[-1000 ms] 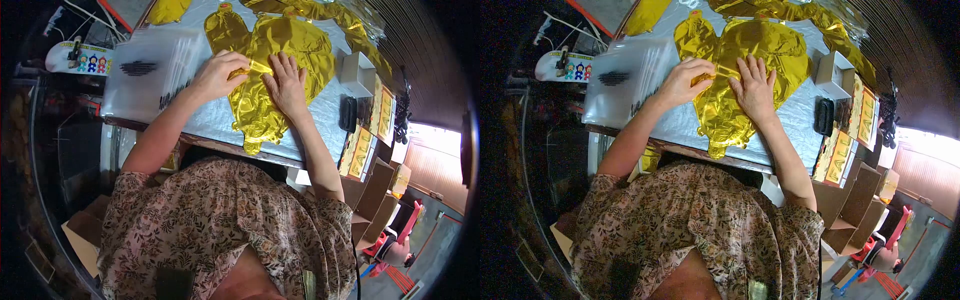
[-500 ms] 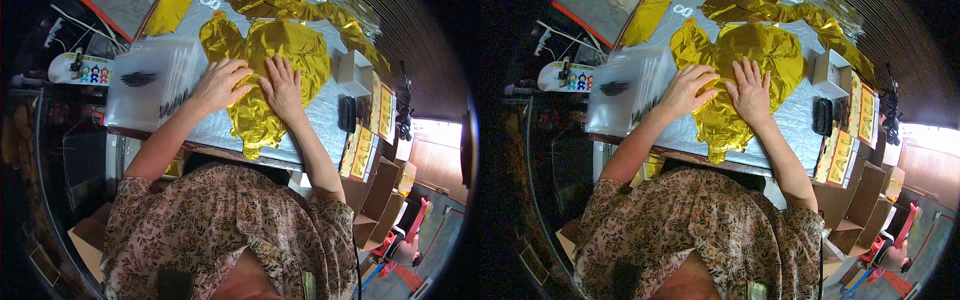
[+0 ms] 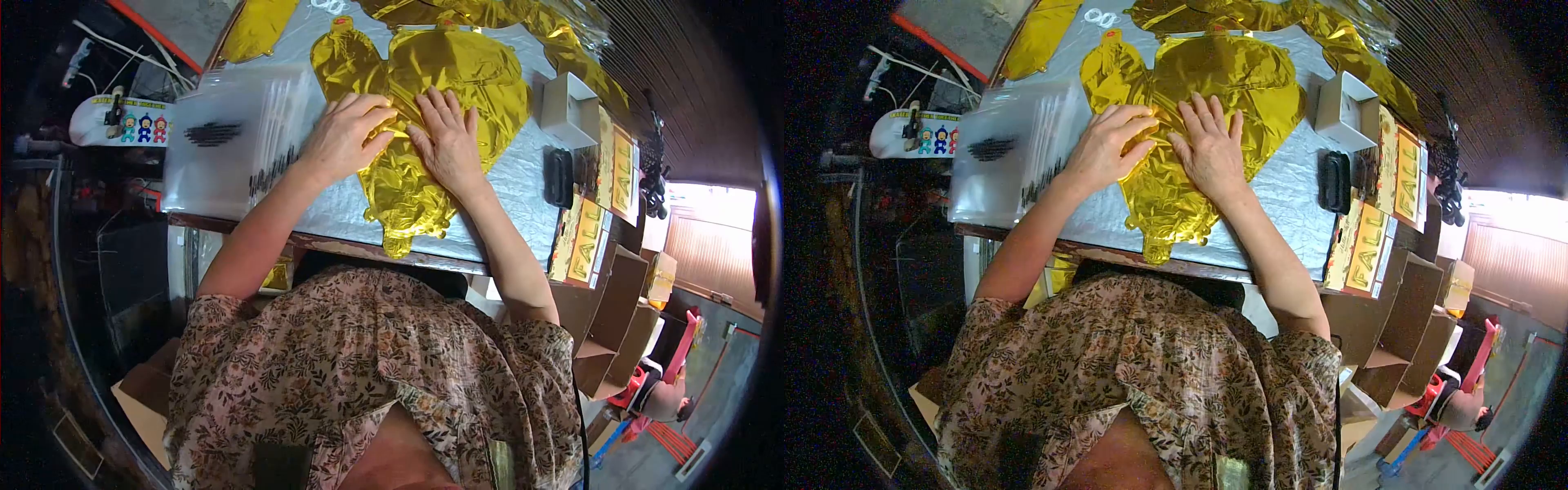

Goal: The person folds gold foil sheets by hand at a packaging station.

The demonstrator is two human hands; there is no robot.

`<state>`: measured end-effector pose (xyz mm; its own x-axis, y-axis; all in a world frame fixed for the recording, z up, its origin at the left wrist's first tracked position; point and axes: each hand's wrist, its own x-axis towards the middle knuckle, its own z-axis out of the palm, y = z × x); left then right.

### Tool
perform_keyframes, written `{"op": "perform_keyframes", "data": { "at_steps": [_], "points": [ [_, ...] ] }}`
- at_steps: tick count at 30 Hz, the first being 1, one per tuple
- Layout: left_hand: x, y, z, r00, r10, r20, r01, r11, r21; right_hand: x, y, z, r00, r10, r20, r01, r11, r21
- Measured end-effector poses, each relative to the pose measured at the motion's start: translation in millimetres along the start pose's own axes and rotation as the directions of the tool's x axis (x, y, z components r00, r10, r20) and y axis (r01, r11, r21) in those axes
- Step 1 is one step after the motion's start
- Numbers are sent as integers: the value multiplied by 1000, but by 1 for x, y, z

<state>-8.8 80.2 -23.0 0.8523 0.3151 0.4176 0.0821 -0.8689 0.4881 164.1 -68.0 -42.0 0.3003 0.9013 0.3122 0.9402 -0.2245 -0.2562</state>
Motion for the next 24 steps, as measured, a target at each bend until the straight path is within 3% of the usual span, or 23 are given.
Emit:
{"op": "perform_keyframes", "data": {
  "at_steps": [12, 14, 15, 17, 18, 24],
  "points": [
    [1, -4, 0, 1000, -12, -16, 12, 999, -44, -1, -2, 0, 1000, 20, -3, -20, 1000, 13],
    [1, -6, -3, 978, -56, -202, 54, 998, -13, -1, -1, 1, 1000, 20, -5, -20, 1000, 12],
    [-2, -5, -7, 978, -56, -202, 55, 998, -8, -1, -1, 1, 1000, 17, -7, -17, 1000, 16],
    [-10, 4, -20, 920, -326, -219, 341, 940, 33, -2, -1, 2, 1000, 19, -16, -19, 1000, -1],
    [-15, 6, -21, 880, -453, -143, 459, 888, 11, -2, -1, 2, 1000, 20, -18, -20, 1000, 1],
    [-23, 17, -12, 820, -519, -242, 460, 849, -259, -2, -1, 4, 999, 5, -35, -6, 1000, -26]
  ]
}}
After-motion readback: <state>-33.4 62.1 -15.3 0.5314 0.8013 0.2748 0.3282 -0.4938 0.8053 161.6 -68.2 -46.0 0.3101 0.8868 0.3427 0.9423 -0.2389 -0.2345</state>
